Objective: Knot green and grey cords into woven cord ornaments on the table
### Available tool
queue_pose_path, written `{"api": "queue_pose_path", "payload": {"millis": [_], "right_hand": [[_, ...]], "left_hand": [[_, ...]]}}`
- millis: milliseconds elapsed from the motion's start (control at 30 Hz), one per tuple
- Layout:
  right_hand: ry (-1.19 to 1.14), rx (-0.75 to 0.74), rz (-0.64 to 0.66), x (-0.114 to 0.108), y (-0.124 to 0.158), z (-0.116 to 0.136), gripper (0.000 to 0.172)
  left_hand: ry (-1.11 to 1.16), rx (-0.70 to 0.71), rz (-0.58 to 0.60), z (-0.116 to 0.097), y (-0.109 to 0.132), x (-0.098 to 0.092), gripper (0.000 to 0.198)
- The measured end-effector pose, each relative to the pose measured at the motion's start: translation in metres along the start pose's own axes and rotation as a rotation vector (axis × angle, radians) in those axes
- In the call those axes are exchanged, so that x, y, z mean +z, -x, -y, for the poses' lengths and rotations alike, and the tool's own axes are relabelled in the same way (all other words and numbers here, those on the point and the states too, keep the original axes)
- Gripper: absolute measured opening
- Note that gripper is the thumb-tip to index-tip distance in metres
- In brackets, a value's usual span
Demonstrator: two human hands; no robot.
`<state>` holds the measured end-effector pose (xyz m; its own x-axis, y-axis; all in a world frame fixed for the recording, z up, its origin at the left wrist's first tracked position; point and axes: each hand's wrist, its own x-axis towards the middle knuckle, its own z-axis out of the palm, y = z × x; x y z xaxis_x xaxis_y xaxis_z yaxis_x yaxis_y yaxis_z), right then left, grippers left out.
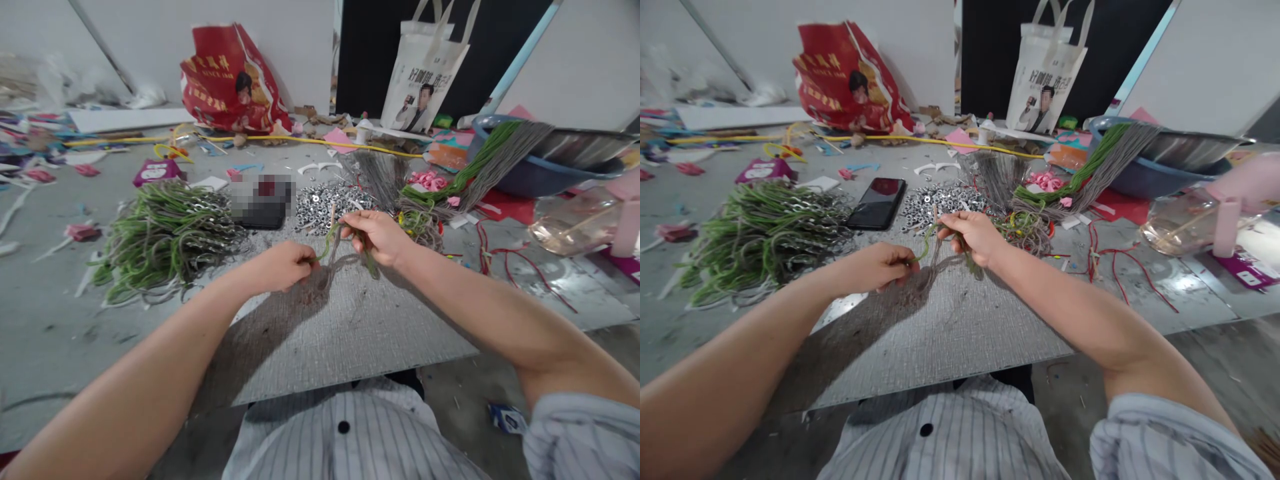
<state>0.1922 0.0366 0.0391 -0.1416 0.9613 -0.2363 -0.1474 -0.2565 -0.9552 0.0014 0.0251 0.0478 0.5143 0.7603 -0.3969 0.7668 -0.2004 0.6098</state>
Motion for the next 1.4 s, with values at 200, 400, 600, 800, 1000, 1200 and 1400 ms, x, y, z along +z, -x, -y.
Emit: {"api": "queue_pose_path", "payload": {"millis": [200,400,600,800,1000,1200,1400], "right_hand": [[0.038,0.121,-0.068,0.006,-0.02,0.005,0.023],[0.409,0.273,-0.003,0.0,-0.014,-0.005,0.018],[1.251,-0.189,-0.088,-0.014,0.004,-0.013,0.028],[1.584,-0.892,0.095,-0.016,0.03,-0.026,0.023],[1.609,-0.985,0.522,-0.009,0.041,-0.045,0.042],[1.474,-1.06,0.673,-0.011,0.049,-0.042,0.037],[1.373,-1.118,0.745,-0.01,0.052,-0.038,0.035]], "left_hand": [[-0.255,0.028,-0.091,0.006,-0.004,-0.001,0.021],[-0.586,-0.047,-0.08,-0.003,0.004,-0.001,0.03],[-0.718,-0.081,-0.03,-0.005,0.016,-0.005,0.028],[-0.772,0.051,-0.156,0.013,0.013,-0.014,0.032],[-0.504,0.342,-0.516,0.006,0.001,-0.004,0.038],[-0.302,0.712,-0.585,0.021,-0.015,0.028,0.032],[-0.528,0.751,-0.513,0.031,-0.016,0.033,0.029]]}}
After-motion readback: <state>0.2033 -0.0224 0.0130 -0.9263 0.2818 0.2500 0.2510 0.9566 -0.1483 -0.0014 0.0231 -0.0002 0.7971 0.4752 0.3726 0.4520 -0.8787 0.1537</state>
